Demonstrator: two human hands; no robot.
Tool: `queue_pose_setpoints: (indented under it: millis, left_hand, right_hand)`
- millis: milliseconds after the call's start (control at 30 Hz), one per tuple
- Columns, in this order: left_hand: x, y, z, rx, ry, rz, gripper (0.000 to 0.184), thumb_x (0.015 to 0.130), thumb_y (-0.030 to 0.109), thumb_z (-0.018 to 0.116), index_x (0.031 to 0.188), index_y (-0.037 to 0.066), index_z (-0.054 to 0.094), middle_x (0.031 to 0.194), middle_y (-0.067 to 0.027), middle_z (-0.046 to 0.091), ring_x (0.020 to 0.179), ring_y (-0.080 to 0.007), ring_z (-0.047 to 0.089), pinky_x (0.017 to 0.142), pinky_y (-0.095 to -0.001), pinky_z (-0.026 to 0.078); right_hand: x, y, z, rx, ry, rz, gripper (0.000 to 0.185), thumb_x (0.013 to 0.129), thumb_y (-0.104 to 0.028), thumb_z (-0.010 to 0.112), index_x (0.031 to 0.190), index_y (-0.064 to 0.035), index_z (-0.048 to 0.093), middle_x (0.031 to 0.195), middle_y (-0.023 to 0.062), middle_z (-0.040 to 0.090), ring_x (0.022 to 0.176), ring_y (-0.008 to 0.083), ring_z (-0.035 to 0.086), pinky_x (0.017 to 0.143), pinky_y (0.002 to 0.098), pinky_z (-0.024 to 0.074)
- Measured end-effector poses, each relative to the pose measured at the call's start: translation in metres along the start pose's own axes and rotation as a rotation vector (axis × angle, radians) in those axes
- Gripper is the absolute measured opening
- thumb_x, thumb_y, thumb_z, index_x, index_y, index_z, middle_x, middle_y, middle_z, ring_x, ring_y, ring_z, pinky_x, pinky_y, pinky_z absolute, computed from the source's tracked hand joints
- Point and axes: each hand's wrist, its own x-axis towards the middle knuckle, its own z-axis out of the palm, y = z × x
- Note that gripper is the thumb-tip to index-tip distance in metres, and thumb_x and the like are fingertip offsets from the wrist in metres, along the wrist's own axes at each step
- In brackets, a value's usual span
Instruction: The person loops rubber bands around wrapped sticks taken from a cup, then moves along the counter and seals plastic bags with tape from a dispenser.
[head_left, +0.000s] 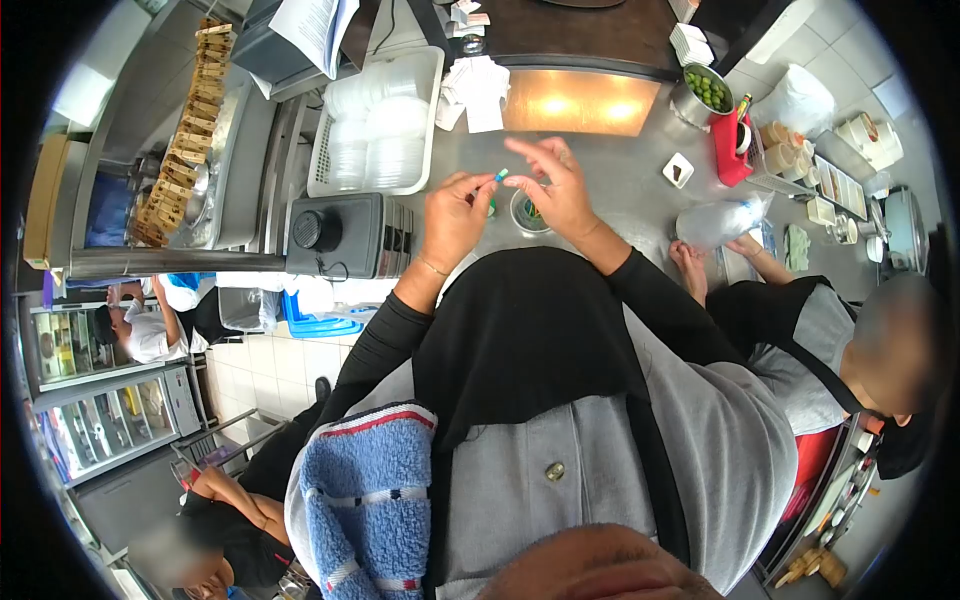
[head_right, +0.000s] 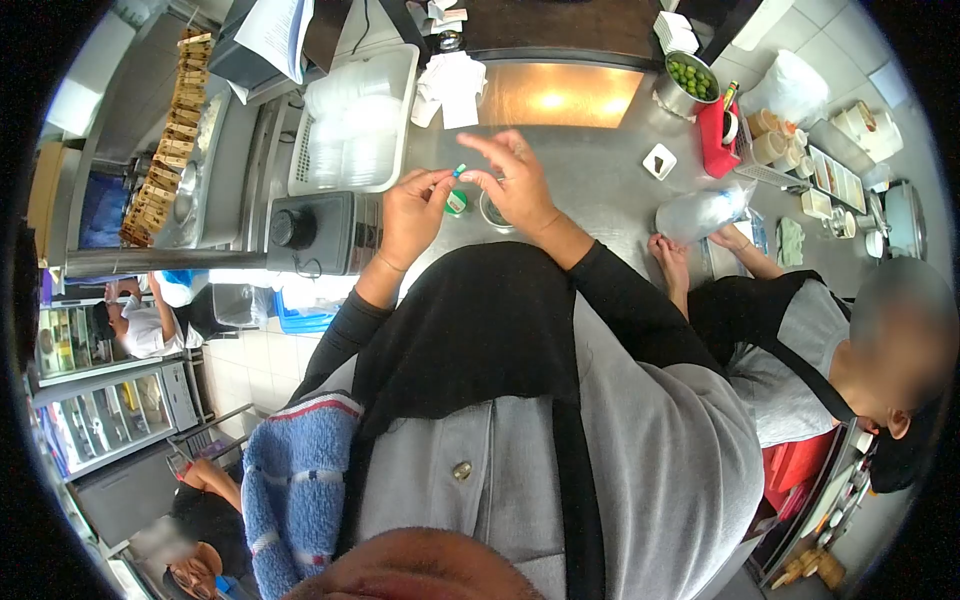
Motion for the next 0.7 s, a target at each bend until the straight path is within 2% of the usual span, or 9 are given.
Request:
queue_pose_setpoints:
  millis: [67,167,267,367,467,567,667,700]
  left_hand:
    - [-0.003,-0.004,0.002,0.056,-0.006,0.055,0.013,0.094,0.010,0.078,0.104,0.002,0.079,0.084,-0.0115,0.072,0.063,-0.0152,0.067,0.059,-0.0296,0.052]
    - [-0.005,-0.002,0.001,0.066,-0.085,0.030,0.012,0.093,0.010,0.077,0.102,0.003,0.080,0.084,-0.0112,0.072,0.063,-0.0186,0.067,0.060,-0.0317,0.053]
    - [-0.007,0.002,0.001,0.201,-0.168,0.078,0.011,0.093,0.011,0.077,0.101,0.004,0.080,0.084,-0.0109,0.072,0.066,-0.0199,0.068,0.063,-0.0330,0.053]
    - [-0.009,-0.013,0.005,0.225,-0.203,0.168,0.011,0.092,0.011,0.077,0.101,0.004,0.080,0.086,-0.0113,0.073,0.068,-0.0212,0.068,0.064,-0.0335,0.053]
    - [-0.011,-0.027,0.005,0.091,-0.135,0.049,0.012,0.094,0.012,0.076,0.102,0.004,0.080,0.088,-0.0117,0.075,0.068,-0.0209,0.068,0.065,-0.0330,0.054]
    - [-0.016,-0.052,-0.005,0.016,-0.024,-0.149,0.017,0.098,0.014,0.074,0.107,0.001,0.078,0.088,-0.0110,0.077,0.071,-0.0137,0.067,0.067,-0.0301,0.054]
    - [-0.024,-0.065,-0.017,-0.003,0.008,-0.280,0.022,0.101,0.018,0.071,0.109,-0.001,0.077,0.085,-0.0072,0.076,0.073,-0.0086,0.065,0.068,-0.0274,0.052]
    - [-0.027,-0.065,-0.020,-0.002,-0.016,-0.332,0.022,0.101,0.018,0.071,0.110,-0.001,0.077,0.084,-0.0064,0.076,0.073,-0.0084,0.064,0.069,-0.0271,0.052]
  right_hand:
    - [0.006,0.004,-0.007,-0.233,-0.094,-0.255,0.037,0.087,-0.015,0.081,0.123,-0.0114,0.076,0.093,0.0039,0.056,0.088,0.0194,0.060,0.076,0.0367,0.0540]
    - [0.005,0.016,-0.006,-0.323,-0.148,-0.352,0.025,0.086,-0.017,0.080,0.109,-0.0107,0.078,0.093,0.0064,0.057,0.095,0.0269,0.061,0.080,0.0408,0.0526]
    - [0.009,0.008,-0.002,-0.468,-0.290,-0.331,0.013,0.089,-0.018,0.076,0.099,-0.0101,0.076,0.094,0.0071,0.059,0.095,0.0298,0.062,0.083,0.0419,0.0519]
    - [0.012,0.013,0.002,-0.514,-0.324,-0.291,0.011,0.092,-0.019,0.072,0.094,-0.0083,0.073,0.099,0.0086,0.062,0.099,0.0308,0.063,0.085,0.0427,0.0510]
    - [0.011,0.029,0.004,-0.201,-0.148,-0.184,0.012,0.092,-0.022,0.070,0.092,-0.0097,0.072,0.100,0.0087,0.065,0.100,0.0310,0.063,0.086,0.0443,0.0505]
    - [0.013,0.056,-0.022,-0.285,-0.007,-0.030,0.014,0.092,-0.023,0.071,0.092,-0.0098,0.074,0.098,0.0107,0.069,0.098,0.0331,0.066,0.088,0.0455,0.0523]
    - [-0.007,0.095,-0.045,-0.570,-0.558,-0.049,0.017,0.091,-0.027,0.072,0.092,-0.0112,0.076,0.094,0.0112,0.071,0.097,0.0325,0.068,0.088,0.0463,0.0547]
    - [-0.011,0.094,-0.042,-0.617,-0.601,-0.083,0.016,0.091,-0.027,0.072,0.090,-0.0119,0.077,0.093,0.0110,0.071,0.098,0.0325,0.069,0.089,0.0461,0.0550]
